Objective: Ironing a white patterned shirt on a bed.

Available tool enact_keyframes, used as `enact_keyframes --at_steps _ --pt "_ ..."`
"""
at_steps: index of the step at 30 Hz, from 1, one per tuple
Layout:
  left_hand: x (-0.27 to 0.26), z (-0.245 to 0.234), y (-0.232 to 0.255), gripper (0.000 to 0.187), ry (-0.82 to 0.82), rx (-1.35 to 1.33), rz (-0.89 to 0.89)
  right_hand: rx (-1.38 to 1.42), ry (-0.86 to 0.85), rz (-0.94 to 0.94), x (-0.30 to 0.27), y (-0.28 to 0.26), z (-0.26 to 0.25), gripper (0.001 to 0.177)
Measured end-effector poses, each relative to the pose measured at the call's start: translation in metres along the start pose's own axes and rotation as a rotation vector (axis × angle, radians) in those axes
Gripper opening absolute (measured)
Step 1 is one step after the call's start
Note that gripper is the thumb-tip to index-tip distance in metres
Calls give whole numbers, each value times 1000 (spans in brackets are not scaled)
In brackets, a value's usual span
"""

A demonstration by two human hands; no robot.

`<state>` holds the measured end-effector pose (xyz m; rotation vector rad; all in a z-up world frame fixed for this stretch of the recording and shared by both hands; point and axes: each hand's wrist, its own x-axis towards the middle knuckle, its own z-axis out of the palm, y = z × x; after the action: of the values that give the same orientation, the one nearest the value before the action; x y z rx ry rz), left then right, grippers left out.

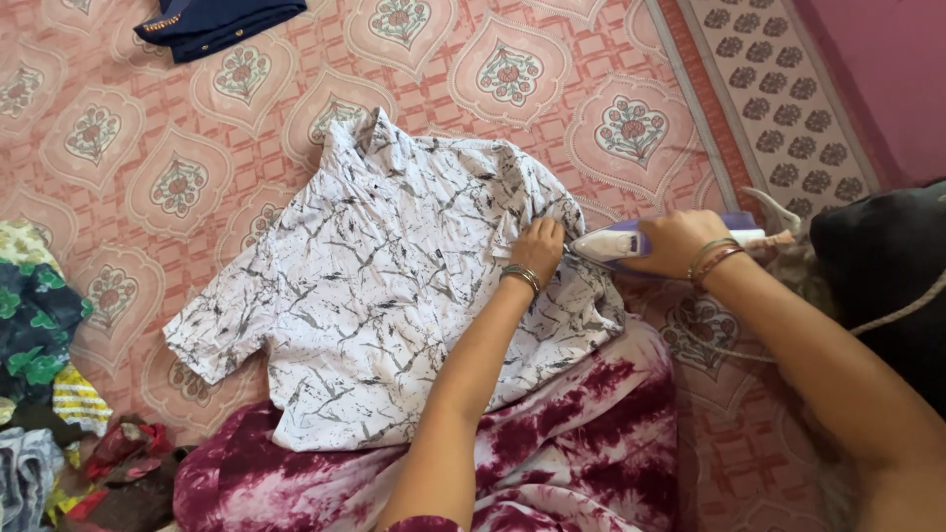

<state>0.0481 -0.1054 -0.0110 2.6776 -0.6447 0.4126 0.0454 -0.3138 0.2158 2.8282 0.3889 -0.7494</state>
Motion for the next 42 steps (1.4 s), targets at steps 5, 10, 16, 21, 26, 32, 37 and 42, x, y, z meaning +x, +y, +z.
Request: enact_keyframes --at_steps 5,10,16,21,26,32,37,42 --pt "-2 5 -11 21 -14 -116 -64 -74 -3 -26 18 -8 9 62" --pt "-15 -17 -16 27 37 -223 22 -22 -8 5 24 -4 9 58" --pt "-19 -33 -7 18 66 -317 -6 -61 -30 -8 29 0 13 60" --pt "-12 -31 7 11 20 -317 -268 -69 -23 1 34 -4 11 61" --pt "-25 -40 12 14 116 -339 -298 -10 -43 44 37 -4 9 63" --pt "-23 -43 12 19 46 -347 -426 -38 -57 20 23 -25 -10 62" --pt "-38 -12 -24 19 89 -500 -361 -90 30 -57 43 -30 7 69" --pt "-53 -25 -45 13 161 -588 -359 -46 -56 -36 47 -36 -4 67"
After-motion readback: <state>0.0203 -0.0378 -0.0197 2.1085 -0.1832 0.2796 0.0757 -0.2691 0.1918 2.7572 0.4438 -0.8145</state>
